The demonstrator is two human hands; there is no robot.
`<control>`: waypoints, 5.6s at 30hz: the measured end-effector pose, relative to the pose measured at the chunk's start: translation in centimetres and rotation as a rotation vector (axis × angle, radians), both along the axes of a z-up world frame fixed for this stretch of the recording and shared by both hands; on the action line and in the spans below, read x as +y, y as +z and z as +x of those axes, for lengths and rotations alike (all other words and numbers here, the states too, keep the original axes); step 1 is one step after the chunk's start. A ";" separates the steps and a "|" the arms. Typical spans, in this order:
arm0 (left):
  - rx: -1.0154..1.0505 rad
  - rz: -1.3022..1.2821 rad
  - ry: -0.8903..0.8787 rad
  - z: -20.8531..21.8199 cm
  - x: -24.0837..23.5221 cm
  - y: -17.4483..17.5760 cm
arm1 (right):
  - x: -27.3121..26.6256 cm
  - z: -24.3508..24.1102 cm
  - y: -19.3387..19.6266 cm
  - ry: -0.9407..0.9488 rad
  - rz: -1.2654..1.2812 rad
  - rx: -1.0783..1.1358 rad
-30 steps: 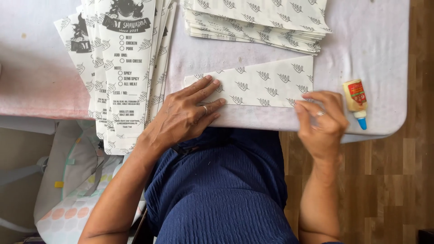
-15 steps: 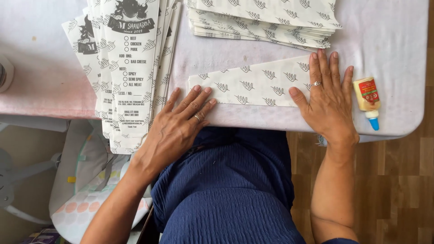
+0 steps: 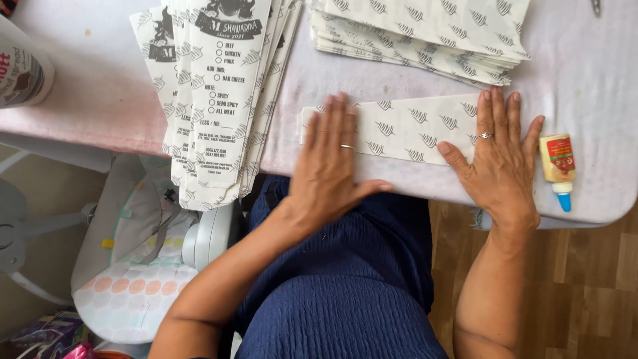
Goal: Folding and gluing pre-printed paper sheets to assemble food packaging sleeves
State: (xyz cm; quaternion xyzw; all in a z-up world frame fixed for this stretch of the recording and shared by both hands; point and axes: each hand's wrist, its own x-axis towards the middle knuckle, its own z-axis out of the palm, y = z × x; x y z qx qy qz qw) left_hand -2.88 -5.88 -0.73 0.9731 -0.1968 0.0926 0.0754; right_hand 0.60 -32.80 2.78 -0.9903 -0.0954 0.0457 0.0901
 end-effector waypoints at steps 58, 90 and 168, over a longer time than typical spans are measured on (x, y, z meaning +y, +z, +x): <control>0.025 -0.408 -0.441 5.6 3.9 1.9 | -6.7 -8.1 0.2 -0.302 1.266 -0.493; 0.272 -0.350 -0.243 7.2 4.3 3.1 | -7.1 -8.1 -5.1 -0.419 1.242 -0.566; -0.036 0.112 -0.294 -0.4 -1.6 2.7 | -0.7 -1.6 0.4 -0.068 -0.015 0.045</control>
